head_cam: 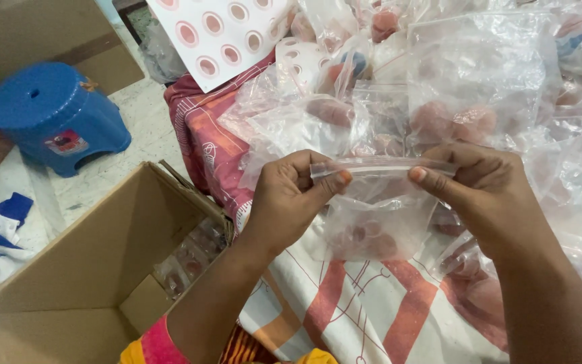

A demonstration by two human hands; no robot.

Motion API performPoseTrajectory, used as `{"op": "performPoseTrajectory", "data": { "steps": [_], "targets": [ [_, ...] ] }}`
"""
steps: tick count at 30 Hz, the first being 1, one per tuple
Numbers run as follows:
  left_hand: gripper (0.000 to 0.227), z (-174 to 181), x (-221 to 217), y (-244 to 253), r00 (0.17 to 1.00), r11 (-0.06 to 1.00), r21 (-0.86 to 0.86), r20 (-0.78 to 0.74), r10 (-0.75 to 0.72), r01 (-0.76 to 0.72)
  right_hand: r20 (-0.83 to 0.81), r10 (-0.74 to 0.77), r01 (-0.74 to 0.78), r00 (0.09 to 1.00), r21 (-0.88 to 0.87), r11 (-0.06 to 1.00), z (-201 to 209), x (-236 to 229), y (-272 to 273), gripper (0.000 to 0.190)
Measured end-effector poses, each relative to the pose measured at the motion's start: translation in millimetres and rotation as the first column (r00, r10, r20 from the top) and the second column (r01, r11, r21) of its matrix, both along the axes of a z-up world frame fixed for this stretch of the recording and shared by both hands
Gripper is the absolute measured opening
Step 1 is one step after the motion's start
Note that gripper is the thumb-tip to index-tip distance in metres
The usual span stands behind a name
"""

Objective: Packing small plastic items into zipper bags and placing them into a cardboard box.

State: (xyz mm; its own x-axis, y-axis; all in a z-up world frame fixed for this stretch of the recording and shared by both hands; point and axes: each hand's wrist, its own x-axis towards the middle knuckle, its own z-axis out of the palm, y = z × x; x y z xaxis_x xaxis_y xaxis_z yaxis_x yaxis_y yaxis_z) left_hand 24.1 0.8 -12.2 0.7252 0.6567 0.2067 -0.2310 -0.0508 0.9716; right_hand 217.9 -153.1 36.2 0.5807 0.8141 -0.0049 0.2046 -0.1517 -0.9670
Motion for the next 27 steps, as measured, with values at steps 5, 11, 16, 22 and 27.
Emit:
{"op": "performPoseTrajectory", "data": {
  "steps": [5,11,16,22,27],
  "targets": [
    [0.029,7.2,5.2,1.1,0.998,0.997,-0.065,0.049,-0.032,0.035,-0.015,-0.077,0.076,0.997,-0.062,0.995,4.5,-2.5,3.5,0.02],
    [0.049,-16.0,4.8,7.6,0.981,0.981,-0.016,-0.012,-0.192,0.192,-0.047,-0.014,0.009,0.999,-0.109,0.994,-10.3,17.9,-0.4,0.028],
    [0.025,-39.4,3.8,15.9,0.995,0.994,-0.058,-0.024,-0.097,0.096,-0.046,0.194,-0.2,0.98,-0.247,0.948,-8.7,22.9,2.4,0.044],
    [0.026,-37.0,0.4,12.7,0.987,0.991,0.054,-0.115,-0.114,0.12,-0.027,0.033,-0.041,0.999,-0.362,0.931,-7.6,11.2,9.7,0.021],
    [0.017,-41.2,-4.7,21.8,0.991,0.988,-0.079,-0.016,-0.136,0.134,-0.029,0.021,-0.029,0.999,-0.288,0.957,-8.3,13.6,7.5,0.013]
  ]
}}
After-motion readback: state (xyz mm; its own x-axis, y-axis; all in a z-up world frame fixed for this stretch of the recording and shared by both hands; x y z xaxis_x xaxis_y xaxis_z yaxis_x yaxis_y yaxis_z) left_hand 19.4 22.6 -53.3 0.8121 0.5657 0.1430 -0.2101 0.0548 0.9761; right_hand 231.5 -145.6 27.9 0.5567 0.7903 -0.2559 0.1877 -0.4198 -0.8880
